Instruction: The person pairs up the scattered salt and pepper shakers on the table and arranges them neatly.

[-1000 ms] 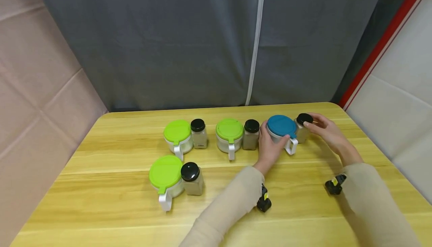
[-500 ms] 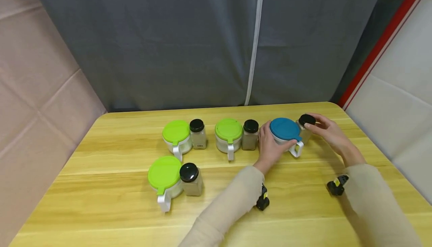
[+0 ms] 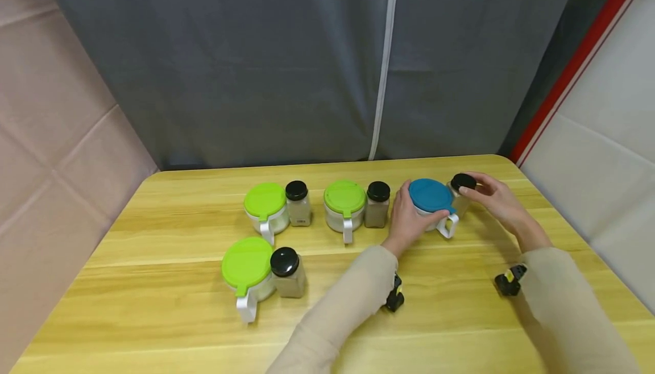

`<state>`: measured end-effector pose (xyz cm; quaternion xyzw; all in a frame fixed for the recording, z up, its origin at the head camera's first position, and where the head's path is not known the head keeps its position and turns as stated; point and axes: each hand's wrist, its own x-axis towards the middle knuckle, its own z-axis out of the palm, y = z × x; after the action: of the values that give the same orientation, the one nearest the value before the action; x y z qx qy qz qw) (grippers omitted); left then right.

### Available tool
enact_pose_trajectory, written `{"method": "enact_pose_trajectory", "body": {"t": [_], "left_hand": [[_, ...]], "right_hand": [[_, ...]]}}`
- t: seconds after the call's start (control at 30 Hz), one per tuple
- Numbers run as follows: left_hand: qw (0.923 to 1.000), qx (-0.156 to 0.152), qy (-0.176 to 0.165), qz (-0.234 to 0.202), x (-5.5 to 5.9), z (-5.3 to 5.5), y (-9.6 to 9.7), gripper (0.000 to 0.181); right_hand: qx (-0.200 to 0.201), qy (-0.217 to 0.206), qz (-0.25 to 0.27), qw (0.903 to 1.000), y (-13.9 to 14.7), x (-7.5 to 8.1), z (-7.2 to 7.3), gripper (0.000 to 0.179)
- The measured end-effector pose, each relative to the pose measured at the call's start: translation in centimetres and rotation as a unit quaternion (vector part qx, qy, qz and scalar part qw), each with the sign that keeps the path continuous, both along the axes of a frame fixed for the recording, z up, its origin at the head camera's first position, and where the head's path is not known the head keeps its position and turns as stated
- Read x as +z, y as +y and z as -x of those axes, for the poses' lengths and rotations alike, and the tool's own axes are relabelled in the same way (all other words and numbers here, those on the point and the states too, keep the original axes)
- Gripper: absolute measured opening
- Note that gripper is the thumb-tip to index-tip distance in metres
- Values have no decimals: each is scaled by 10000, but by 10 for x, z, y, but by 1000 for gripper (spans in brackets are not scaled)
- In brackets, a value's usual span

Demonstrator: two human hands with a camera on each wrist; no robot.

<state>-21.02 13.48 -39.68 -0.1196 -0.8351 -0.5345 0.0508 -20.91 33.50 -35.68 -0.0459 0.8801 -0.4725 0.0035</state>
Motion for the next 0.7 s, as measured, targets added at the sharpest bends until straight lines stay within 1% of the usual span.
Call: {"method": "enact_pose_trajectory", "body": {"t": [0.07, 0.2, 0.3, 0.43, 0.53, 0.63, 0.7], "left_hand": [[9999, 66, 64, 135, 1, 0, 0, 92], [9980, 193, 257, 541, 0, -2, 0, 91], [9955, 254, 417, 809, -2, -4, -2, 91], [9939, 307, 552, 903, -4, -7, -3, 90], [9931, 330, 617, 942, -3, -10, -5, 90], [9924, 304, 688, 977, -1, -12, -7, 89], [9924, 230, 711, 976, 0, -14, -8, 89]], "right_hand": [[-40, 77, -119, 9999, 0, 1, 0, 61], [-158, 204, -361, 9990, 0, 1, 0, 60], [-235, 221, -412, 9986, 0, 0, -1, 61], [-257, 297, -429, 9983, -1, 0, -4, 62], [-270, 393, -476, 9977, 0, -1, -6, 60], [-274, 483, -462, 9974, 3, -1, -8, 60], [-237, 588, -386, 9972, 4, -2, -9, 59]]}}
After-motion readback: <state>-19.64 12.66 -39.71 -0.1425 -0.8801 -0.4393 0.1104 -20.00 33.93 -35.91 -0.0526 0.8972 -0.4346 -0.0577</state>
